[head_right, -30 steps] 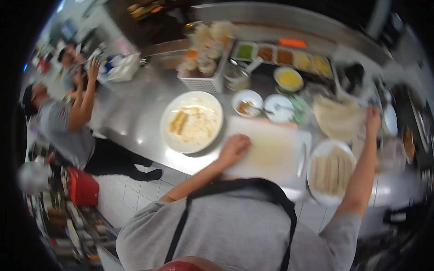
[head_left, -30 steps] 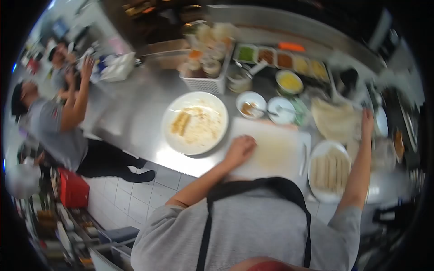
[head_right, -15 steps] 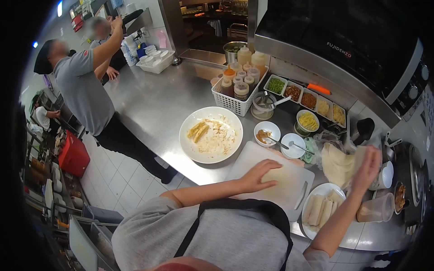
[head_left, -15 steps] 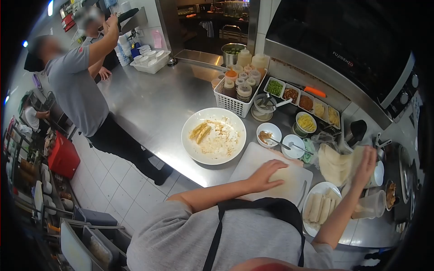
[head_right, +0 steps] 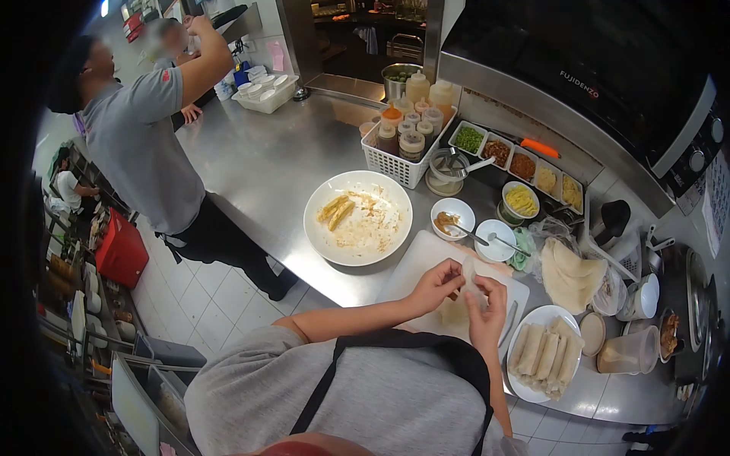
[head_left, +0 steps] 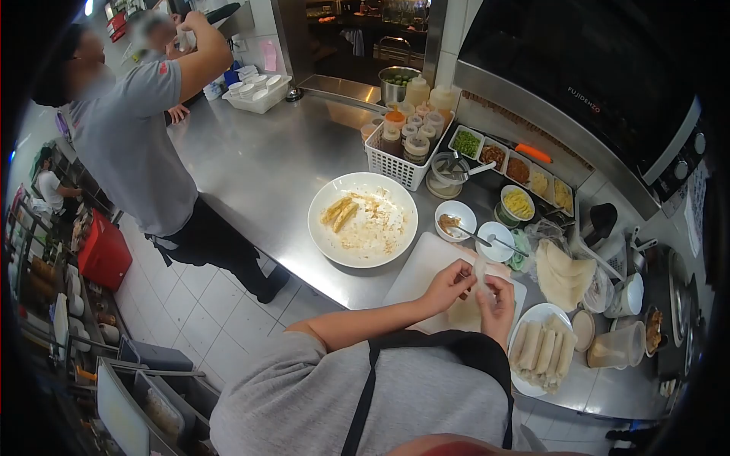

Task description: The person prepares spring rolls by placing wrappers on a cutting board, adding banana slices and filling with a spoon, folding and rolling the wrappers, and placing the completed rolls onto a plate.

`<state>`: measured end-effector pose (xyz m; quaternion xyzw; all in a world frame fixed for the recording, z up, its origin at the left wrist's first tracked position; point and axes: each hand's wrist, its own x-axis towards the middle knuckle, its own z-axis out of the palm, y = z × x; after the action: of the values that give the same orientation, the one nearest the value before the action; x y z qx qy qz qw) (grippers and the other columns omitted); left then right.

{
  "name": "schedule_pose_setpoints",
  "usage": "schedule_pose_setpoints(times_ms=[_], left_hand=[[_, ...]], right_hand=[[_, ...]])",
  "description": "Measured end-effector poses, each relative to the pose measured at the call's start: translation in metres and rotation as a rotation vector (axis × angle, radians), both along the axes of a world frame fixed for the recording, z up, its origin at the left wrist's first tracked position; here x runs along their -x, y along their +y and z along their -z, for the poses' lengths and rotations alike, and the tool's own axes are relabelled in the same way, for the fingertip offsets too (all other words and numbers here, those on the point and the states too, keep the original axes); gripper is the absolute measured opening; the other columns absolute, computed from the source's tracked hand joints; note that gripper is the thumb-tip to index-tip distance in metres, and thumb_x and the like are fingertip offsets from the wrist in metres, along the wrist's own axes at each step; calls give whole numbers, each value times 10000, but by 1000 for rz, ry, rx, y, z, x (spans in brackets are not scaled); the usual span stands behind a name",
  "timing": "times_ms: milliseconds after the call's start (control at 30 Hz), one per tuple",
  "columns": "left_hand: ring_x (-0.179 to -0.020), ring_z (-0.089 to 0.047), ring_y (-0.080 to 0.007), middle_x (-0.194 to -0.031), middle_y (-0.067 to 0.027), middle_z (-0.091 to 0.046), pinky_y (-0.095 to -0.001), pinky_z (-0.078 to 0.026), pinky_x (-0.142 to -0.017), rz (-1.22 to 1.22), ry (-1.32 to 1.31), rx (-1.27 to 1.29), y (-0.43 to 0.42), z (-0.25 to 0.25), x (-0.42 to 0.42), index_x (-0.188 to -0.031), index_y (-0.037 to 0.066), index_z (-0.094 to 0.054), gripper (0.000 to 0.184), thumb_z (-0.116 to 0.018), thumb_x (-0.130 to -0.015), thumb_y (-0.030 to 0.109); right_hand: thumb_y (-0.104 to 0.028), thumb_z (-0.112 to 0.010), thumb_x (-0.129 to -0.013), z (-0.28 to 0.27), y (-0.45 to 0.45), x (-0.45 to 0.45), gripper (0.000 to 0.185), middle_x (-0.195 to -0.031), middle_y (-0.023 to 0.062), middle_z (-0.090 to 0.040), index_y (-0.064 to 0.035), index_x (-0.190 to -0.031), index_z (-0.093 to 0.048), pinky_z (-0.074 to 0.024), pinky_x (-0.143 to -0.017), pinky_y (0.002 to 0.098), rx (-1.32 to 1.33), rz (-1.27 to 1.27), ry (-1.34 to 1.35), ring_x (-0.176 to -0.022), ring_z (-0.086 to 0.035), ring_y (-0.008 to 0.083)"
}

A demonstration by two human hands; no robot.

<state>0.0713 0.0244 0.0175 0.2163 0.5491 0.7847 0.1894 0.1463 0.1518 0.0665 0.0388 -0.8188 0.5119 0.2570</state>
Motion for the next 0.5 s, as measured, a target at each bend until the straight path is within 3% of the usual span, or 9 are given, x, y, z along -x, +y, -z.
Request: schedule_pose_setpoints(times_ms=[33, 67, 133, 200, 267, 367, 433, 500], left_hand=[[-852, -559, -76, -960, -5, -570, -225, -459, -705, -11, -89, -4, -1, -3, -1, -1084, 52, -517, 182, -551, -961, 181], [-878, -542, -68, -1006, -16, -554, -215, -442, -733, -11, -111, -27, -1, -1, 0, -1135, 61, -492, 233, -555, -961, 203], [-919, -541, -83, -1057, -32, -542, -233, -448, -767, 11, -54, -52, 0, -9, 0, -1184, 63, -465, 319, -590, -940, 225], [-960, -539, -99, -1108, -47, -530, -251, -454, -801, 34, -2, -77, 1, -15, -6, -1234, 64, -438, 409, -625, -919, 247], [-1042, -527, -149, -1197, -86, -497, -303, -443, -889, 17, 483, 175, 0, -19, -12, -1324, 54, -368, 596, -689, -870, 266], [-1088, -527, -191, -1224, -118, -499, -337, -419, -948, 120, 328, 153, -3, -31, -12, -1349, 29, -349, 695, -737, -827, 272], [-1098, -527, -193, -1228, -120, -502, -341, -418, -954, 159, 262, 114, -8, -42, -11, -1348, 26, -348, 663, -717, -844, 249], [-1108, -527, -195, -1233, -121, -504, -344, -416, -960, 194, 192, 77, -9, -41, -12, -1348, 23, -347, 632, -698, -862, 226]], right_hand=[[-22, -659, -828, 9, 6, 0, 189, -1042, 58, -554, -11, -996, -572, -451, -731, 232, 250, 18, -60, -870, -533, 104], [-22, -659, -828, 12, 12, -4, 189, -1042, 58, -554, -11, -996, -572, -451, -731, 232, 249, 20, -63, -870, -533, 104], [-26, -661, -842, 10, 19, -8, 149, -889, -1, -579, -26, -966, -579, -426, -685, 206, 324, -45, -314, -774, -522, 59], [-35, -657, -853, 5, 14, -8, 111, -833, -24, -571, -32, -937, -584, -410, -671, 193, 372, -85, -292, -737, -507, 44], [-44, -652, -864, 2, 12, -6, 77, -776, -48, -563, -38, -908, -589, -395, -656, 181, 418, -130, -271, -700, -492, 28], [-97, -652, -886, 4, 11, -6, 84, -781, -40, -555, -35, -865, -598, -385, -641, 173, 485, -176, -285, -705, -481, 24], [-183, -626, -921, 7, 11, -7, 158, -765, -54, -540, -45, -844, -622, -354, -603, 174, 768, -173, -312, -663, -441, 18], [-212, -611, -931, 8, 16, -7, 179, -755, -62, -531, -53, -852, -633, -336, -585, 177, 736, -197, -324, -642, -419, 18]])
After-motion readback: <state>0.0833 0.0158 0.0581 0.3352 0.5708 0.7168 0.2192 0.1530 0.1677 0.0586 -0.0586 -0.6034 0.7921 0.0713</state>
